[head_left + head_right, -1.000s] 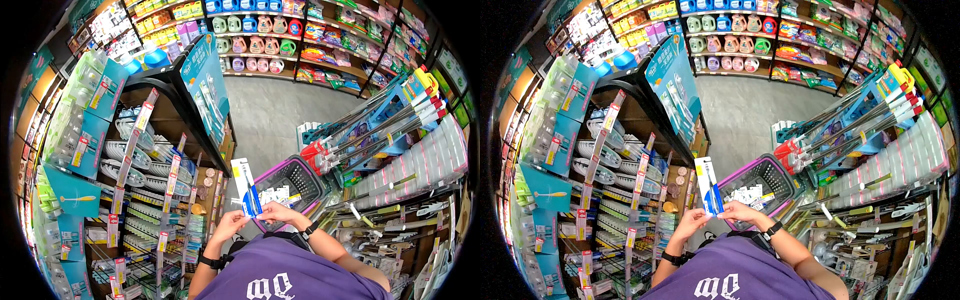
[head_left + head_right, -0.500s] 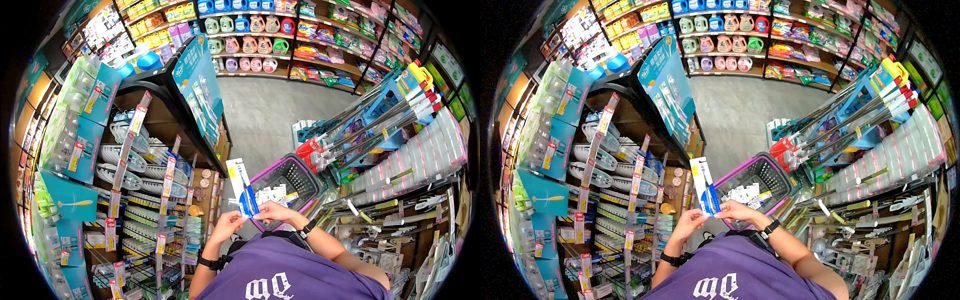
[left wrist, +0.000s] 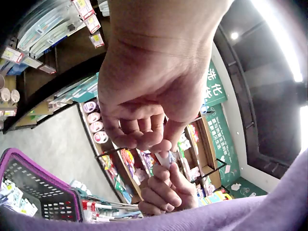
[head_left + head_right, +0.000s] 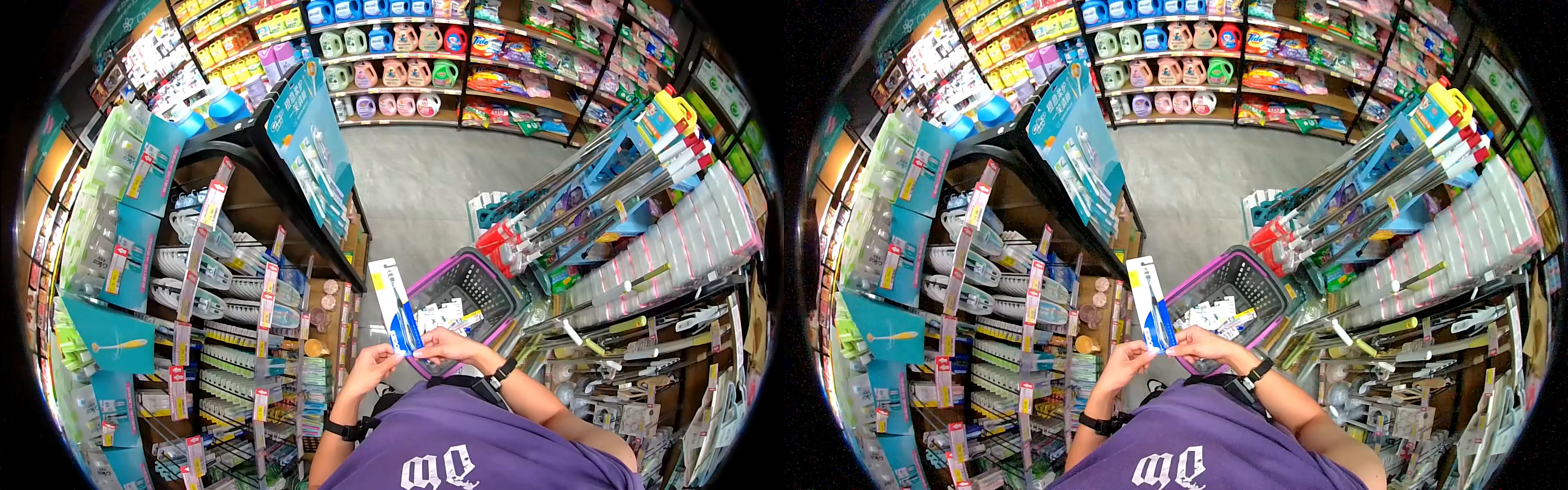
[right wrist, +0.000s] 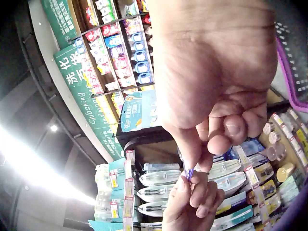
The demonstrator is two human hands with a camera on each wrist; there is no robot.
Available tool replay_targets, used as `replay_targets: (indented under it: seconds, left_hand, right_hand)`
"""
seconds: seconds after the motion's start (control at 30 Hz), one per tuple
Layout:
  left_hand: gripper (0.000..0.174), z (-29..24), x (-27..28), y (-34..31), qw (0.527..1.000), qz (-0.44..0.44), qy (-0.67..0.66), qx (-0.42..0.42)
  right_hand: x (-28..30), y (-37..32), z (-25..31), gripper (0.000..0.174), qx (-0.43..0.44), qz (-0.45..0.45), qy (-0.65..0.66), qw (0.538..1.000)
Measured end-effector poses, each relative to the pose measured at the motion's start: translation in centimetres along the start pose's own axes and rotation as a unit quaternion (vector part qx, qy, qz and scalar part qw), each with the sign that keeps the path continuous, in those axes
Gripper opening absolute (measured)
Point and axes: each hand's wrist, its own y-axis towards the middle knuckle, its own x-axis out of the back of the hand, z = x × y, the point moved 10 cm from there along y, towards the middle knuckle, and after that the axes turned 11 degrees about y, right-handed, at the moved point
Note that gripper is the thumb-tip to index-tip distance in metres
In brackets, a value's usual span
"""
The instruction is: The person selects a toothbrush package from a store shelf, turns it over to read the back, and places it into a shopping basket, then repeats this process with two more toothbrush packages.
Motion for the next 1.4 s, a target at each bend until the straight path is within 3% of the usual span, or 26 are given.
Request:
replay_targets:
  seconds: [1.4]
  left_hand:
    - [0.016, 0.2, 0.8, 0.9, 1.0, -0.007, -0.012, -0.011]
  right_hand:
    - [-0.1, 0.7, 1.5, 0.015, -0.006, 0.005, -0.004, 1.0]
